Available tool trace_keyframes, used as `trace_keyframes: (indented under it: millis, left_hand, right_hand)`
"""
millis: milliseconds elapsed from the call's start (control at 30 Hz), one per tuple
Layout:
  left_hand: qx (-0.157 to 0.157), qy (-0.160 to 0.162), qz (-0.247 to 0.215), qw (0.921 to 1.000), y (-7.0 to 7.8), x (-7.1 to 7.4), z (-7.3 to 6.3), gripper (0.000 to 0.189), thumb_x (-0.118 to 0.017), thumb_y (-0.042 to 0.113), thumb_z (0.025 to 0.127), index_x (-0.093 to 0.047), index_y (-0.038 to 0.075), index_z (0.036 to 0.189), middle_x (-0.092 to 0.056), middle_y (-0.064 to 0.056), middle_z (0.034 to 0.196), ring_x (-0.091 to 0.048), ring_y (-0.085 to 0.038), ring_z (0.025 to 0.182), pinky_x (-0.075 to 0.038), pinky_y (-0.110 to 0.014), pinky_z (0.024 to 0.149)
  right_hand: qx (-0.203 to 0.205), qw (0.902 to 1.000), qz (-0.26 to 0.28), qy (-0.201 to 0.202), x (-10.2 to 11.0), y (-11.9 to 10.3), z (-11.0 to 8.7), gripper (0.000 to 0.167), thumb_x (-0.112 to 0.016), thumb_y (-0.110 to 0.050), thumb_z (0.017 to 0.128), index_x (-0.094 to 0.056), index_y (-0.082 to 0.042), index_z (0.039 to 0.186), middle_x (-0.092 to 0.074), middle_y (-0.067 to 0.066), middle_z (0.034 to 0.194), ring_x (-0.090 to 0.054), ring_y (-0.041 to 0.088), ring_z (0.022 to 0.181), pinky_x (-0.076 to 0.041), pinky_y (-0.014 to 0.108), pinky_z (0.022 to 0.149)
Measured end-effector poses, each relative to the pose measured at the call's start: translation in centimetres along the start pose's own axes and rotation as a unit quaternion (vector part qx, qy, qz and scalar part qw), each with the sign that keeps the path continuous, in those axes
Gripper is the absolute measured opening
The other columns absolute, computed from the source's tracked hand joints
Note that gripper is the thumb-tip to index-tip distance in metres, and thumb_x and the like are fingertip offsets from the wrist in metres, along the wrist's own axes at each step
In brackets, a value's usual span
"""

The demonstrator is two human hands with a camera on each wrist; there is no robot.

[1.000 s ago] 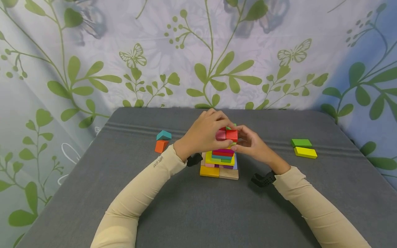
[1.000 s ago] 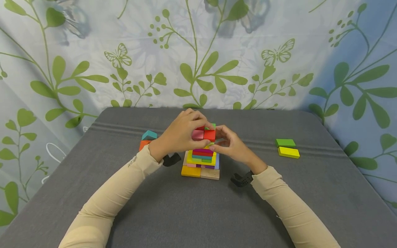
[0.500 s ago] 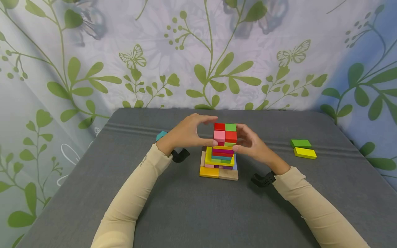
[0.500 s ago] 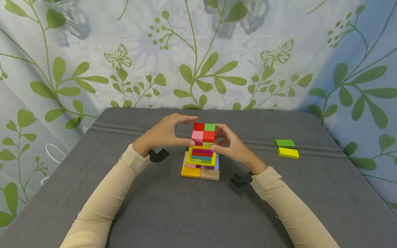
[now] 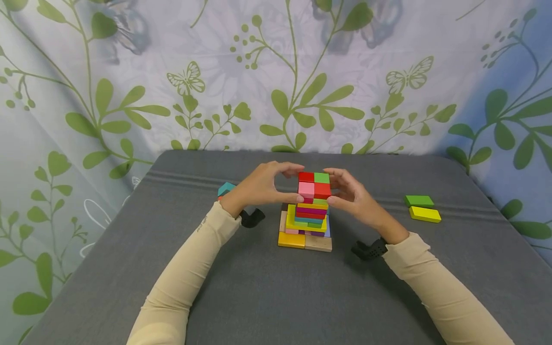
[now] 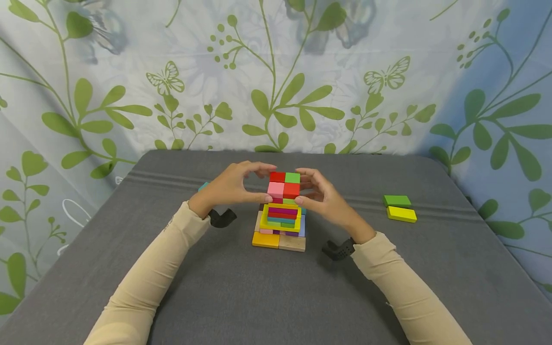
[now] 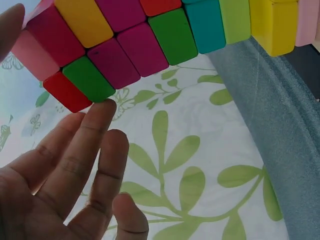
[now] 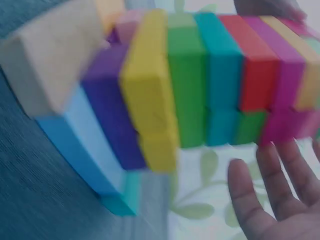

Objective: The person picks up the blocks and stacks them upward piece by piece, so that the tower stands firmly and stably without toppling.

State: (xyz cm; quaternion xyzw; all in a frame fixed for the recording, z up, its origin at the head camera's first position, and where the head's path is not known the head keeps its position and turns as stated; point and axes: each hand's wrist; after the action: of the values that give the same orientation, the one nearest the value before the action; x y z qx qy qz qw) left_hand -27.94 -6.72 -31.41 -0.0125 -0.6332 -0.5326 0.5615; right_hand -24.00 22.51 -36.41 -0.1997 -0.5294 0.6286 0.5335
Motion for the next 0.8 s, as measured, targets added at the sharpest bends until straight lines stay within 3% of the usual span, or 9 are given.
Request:
trace_keyframes:
  millis: [100, 233, 400, 500, 600, 667, 733, 800]
  left_hand:
    - [0.004, -0.007, -0.014, 0.9999, -0.2, 0.0, 0.0, 0.082, -0.089, 0.033, 0.09, -0.053, 0.01, 0.16, -0.064, -0.008, 0.151, -0.059, -0.026, 0.126, -0.052, -0.048, 0.107]
    - [0.008, -0.032, -0.043, 0.9986, -0.8, -0.4, 0.1, 0.09, -0.088, 0.03, 0.091, -0.042, 0.01, 0.165, -0.061, -0.009, 0.152, -0.058, -0.027, 0.132, -0.051, -0.047, 0.11]
    - [0.017, -0.079, -0.099, 0.9918, -1.7, -1.4, 0.5, 0.092, -0.087, 0.021, 0.092, -0.034, 0.005, 0.166, -0.059, -0.012, 0.151, -0.056, -0.026, 0.137, -0.049, -0.042, 0.114]
    - [0.023, -0.1, -0.123, 0.9871, -2.0, -1.9, 0.7, 0.088, -0.086, 0.017, 0.093, -0.035, 0.002, 0.163, -0.059, -0.013, 0.149, -0.056, -0.026, 0.136, -0.049, -0.04, 0.115]
    - [0.021, -0.11, -0.134, 0.9846, -2.2, -2.3, 0.8, 0.083, -0.086, 0.014, 0.092, -0.038, 0.001, 0.159, -0.06, -0.015, 0.146, -0.058, -0.028, 0.133, -0.05, -0.039, 0.114]
    - [0.018, -0.112, -0.138, 0.9839, -2.2, -2.5, 0.8, 0.08, -0.086, 0.012, 0.092, -0.04, 0.0, 0.156, -0.06, -0.015, 0.145, -0.058, -0.028, 0.133, -0.051, -0.038, 0.114]
    - [0.016, -0.111, -0.139, 0.9839, -2.2, -2.5, 0.7, 0.079, -0.087, 0.011, 0.091, -0.042, -0.001, 0.155, -0.06, -0.016, 0.145, -0.059, -0.029, 0.132, -0.051, -0.038, 0.113]
    - [0.014, -0.11, -0.138, 0.9842, -2.2, -2.5, 0.7, 0.079, -0.087, 0.011, 0.091, -0.043, -0.001, 0.155, -0.061, -0.016, 0.144, -0.059, -0.029, 0.132, -0.051, -0.038, 0.113]
  right_hand:
    - [-0.005, 0.9997, -0.025, -0.004, 1.7, -1.0, -0.1, 0.057, -0.063, 0.002, 0.103, -0.043, 0.003, 0.157, -0.062, 0.001, 0.139, -0.063, 0.015, 0.123, -0.057, 0.025, 0.097]
    - [-0.017, 0.9959, -0.087, 0.02, 5.7, -2.4, -1.0, 0.046, -0.063, 0.004, 0.104, -0.062, -0.012, 0.147, -0.07, -0.005, 0.132, -0.067, 0.009, 0.118, -0.056, 0.02, 0.093]
    - [-0.073, 0.9814, -0.167, 0.061, 11.7, -2.2, -3.6, 0.034, -0.064, -0.001, 0.107, -0.071, -0.014, 0.137, -0.07, -0.022, 0.125, -0.066, -0.003, 0.111, -0.052, 0.011, 0.088]
    - [-0.139, 0.964, -0.208, 0.091, 15.0, -1.1, -5.8, 0.026, -0.066, -0.01, 0.109, -0.072, -0.018, 0.134, -0.068, -0.03, 0.118, -0.064, -0.01, 0.105, -0.048, 0.009, 0.083]
    - [-0.222, 0.9379, -0.244, 0.106, 17.7, 0.3, -8.2, 0.022, -0.067, -0.025, 0.11, -0.07, -0.022, 0.132, -0.063, -0.038, 0.109, -0.06, -0.015, 0.098, -0.048, 0.015, 0.08]
    - [-0.272, 0.9229, -0.254, 0.099, 19.1, 1.0, -9.8, 0.031, -0.067, -0.032, 0.11, -0.067, -0.015, 0.136, -0.059, -0.04, 0.105, -0.057, -0.018, 0.095, -0.052, 0.029, 0.088]
    - [-0.307, 0.9112, -0.261, 0.087, 20.2, 1.7, -11.1, 0.045, -0.067, -0.035, 0.11, -0.062, -0.005, 0.142, -0.057, -0.039, 0.105, -0.056, -0.019, 0.093, -0.055, 0.036, 0.088]
    - [-0.329, 0.9041, -0.265, 0.065, 21.0, 2.3, -12.2, 0.056, -0.067, -0.034, 0.11, -0.055, 0.007, 0.146, -0.062, -0.029, 0.111, -0.055, -0.018, 0.093, -0.056, 0.039, 0.087]
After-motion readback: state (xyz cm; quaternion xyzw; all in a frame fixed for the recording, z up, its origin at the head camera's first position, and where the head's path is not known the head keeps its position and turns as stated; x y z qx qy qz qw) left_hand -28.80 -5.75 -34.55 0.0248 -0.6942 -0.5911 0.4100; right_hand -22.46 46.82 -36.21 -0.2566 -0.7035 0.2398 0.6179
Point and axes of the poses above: each hand's wrist, its own z-axis towards the middle knuckle, its own x-axis out of the back of the hand, y = z × x
